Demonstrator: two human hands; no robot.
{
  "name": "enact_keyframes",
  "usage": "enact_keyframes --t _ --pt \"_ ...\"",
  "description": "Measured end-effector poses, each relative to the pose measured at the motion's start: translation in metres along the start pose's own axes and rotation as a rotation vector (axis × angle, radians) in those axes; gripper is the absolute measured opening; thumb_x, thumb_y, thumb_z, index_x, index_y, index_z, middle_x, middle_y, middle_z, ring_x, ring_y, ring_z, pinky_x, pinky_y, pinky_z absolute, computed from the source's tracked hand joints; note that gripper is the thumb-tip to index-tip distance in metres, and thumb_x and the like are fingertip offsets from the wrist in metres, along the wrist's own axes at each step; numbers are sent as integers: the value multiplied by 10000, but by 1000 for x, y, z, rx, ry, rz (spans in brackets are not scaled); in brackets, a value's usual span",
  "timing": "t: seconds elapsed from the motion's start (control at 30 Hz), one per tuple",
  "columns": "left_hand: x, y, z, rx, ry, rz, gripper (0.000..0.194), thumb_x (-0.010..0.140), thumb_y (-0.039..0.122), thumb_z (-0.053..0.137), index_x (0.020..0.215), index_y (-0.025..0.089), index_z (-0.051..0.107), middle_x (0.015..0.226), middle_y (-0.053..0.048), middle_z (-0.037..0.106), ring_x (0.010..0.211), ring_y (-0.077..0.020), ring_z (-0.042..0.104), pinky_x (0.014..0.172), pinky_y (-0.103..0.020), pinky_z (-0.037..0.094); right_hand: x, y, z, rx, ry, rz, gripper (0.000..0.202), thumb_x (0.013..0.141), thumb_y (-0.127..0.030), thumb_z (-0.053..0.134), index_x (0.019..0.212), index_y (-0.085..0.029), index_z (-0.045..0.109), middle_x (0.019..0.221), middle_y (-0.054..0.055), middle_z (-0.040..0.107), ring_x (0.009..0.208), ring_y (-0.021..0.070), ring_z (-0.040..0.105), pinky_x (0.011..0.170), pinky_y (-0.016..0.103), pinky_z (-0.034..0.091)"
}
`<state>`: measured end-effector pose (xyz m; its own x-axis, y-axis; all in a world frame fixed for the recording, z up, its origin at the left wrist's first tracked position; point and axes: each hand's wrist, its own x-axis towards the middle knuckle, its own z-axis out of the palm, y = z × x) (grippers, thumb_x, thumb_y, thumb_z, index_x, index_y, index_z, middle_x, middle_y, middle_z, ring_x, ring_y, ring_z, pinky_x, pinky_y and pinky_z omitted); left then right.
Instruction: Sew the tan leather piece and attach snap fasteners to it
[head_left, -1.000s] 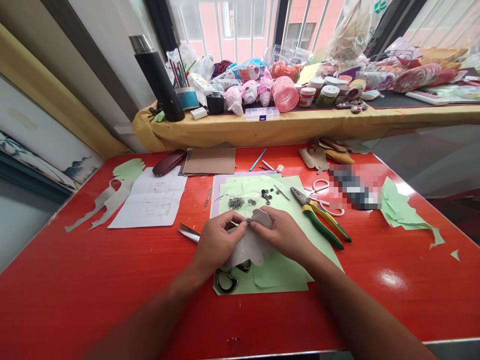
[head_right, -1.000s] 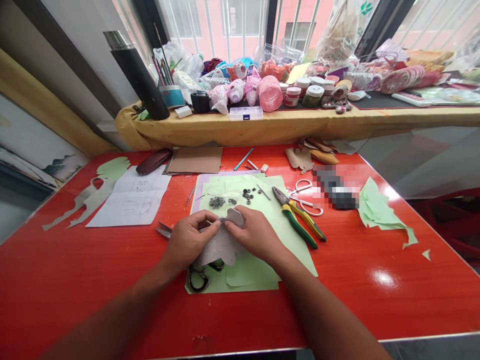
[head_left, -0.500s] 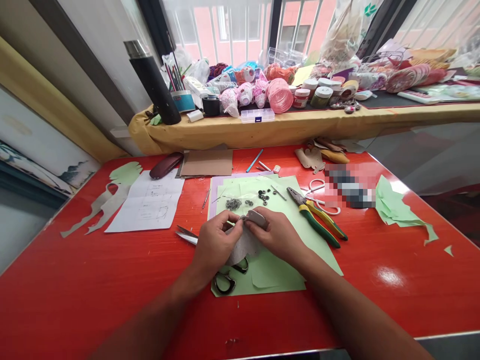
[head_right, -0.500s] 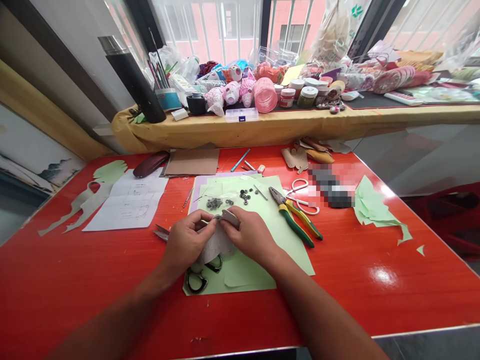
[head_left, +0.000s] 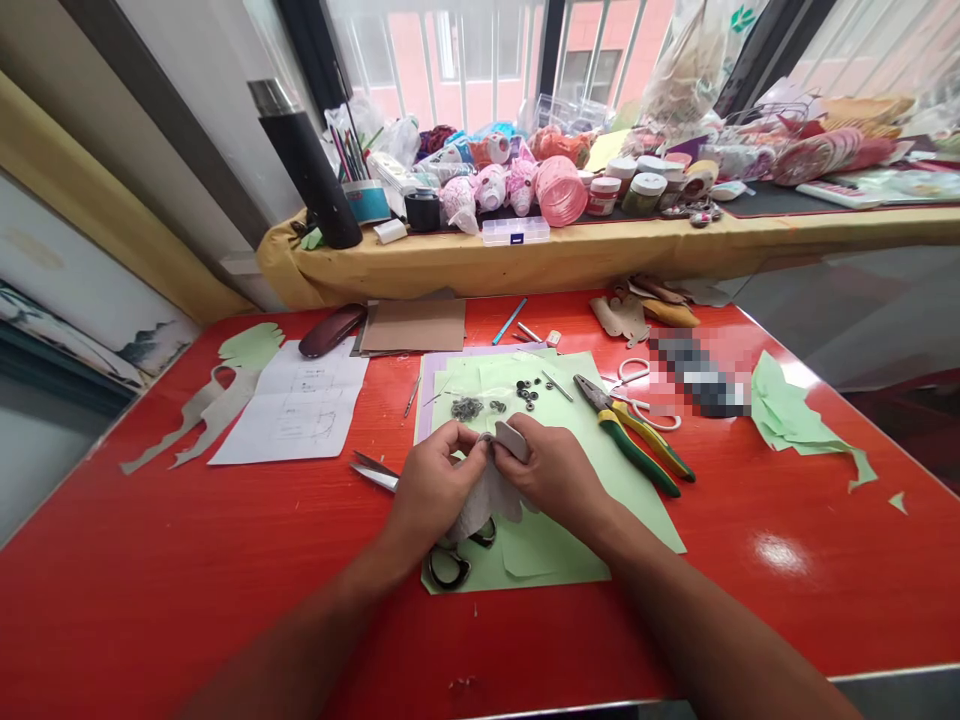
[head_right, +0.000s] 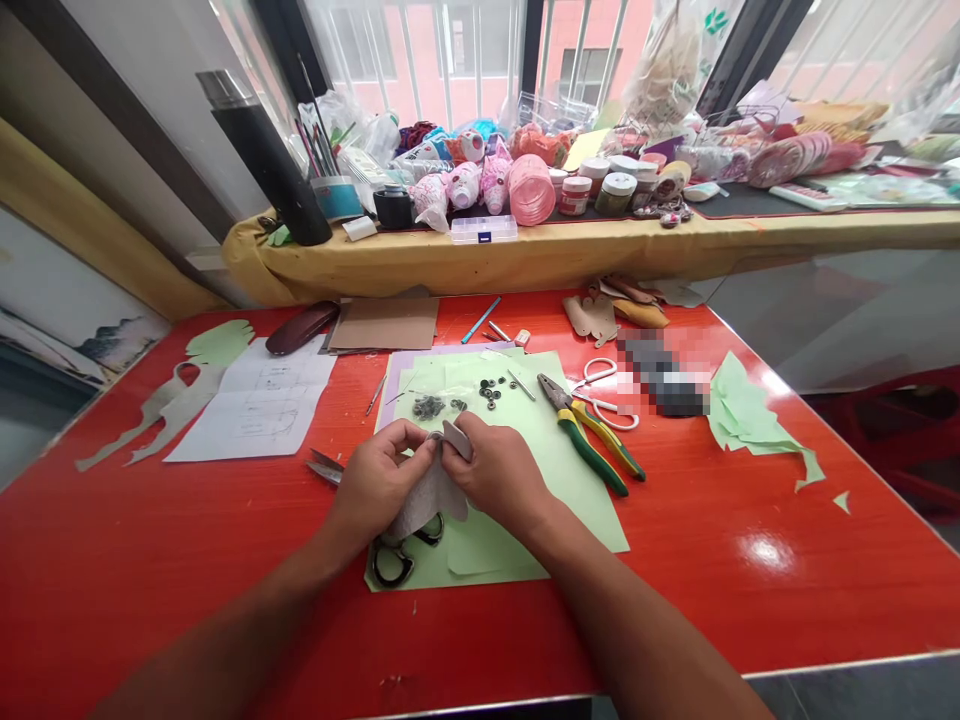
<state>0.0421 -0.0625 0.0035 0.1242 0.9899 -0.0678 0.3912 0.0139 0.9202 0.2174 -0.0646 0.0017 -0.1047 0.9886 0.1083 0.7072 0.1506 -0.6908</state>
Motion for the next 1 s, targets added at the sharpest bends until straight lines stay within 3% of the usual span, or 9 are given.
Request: enact_keyframes --t 0.13,0.3,0.53,0.8,1.0 --pt "0 1 -2 41 -12 27 230 910 435 647 945 214 701 899 -3 743 713 -163 635 626 -251 463 1 2 -3 22 -11 -4 284 885 -317 585 739 -253 351 593 -42 475 537 154 364 548 280 219" --pt "-1 2 -4 100 -13 38 196 922 403 627 934 225 708 820 25 721 595 -129 527 562 -248 398 1 2 -3 33 -64 -14 282 908 -338 582 758 -255 359 604 -43 492 551 160 400 553 289 218" --pt "-3 3 -7 164 16 124 147 917 332 625 876 224 716 739 37 690 589 -121 515 572 -243 382 1 0 -7 144 -77 4 245 883 -298 599 736 -246 410 642 -40 517 602 161 451 560 280 273" --pt "-2 3 -6 192 -46 89 125 896 335 637 866 226 693 685 48 649 541 -116 475 532 -251 344 3 2 -6 113 -88 13 214 872 -232 573 727 -240 416 647 -38 530 602 159 467 561 285 260" --pt "2 4 -7 113 -19 56 137 877 356 638 852 223 658 776 33 670 590 -124 538 573 -248 402 2 2 -10 121 -140 -33 174 945 -295 599 799 -238 524 694 -28 602 642 171 522 581 277 291"
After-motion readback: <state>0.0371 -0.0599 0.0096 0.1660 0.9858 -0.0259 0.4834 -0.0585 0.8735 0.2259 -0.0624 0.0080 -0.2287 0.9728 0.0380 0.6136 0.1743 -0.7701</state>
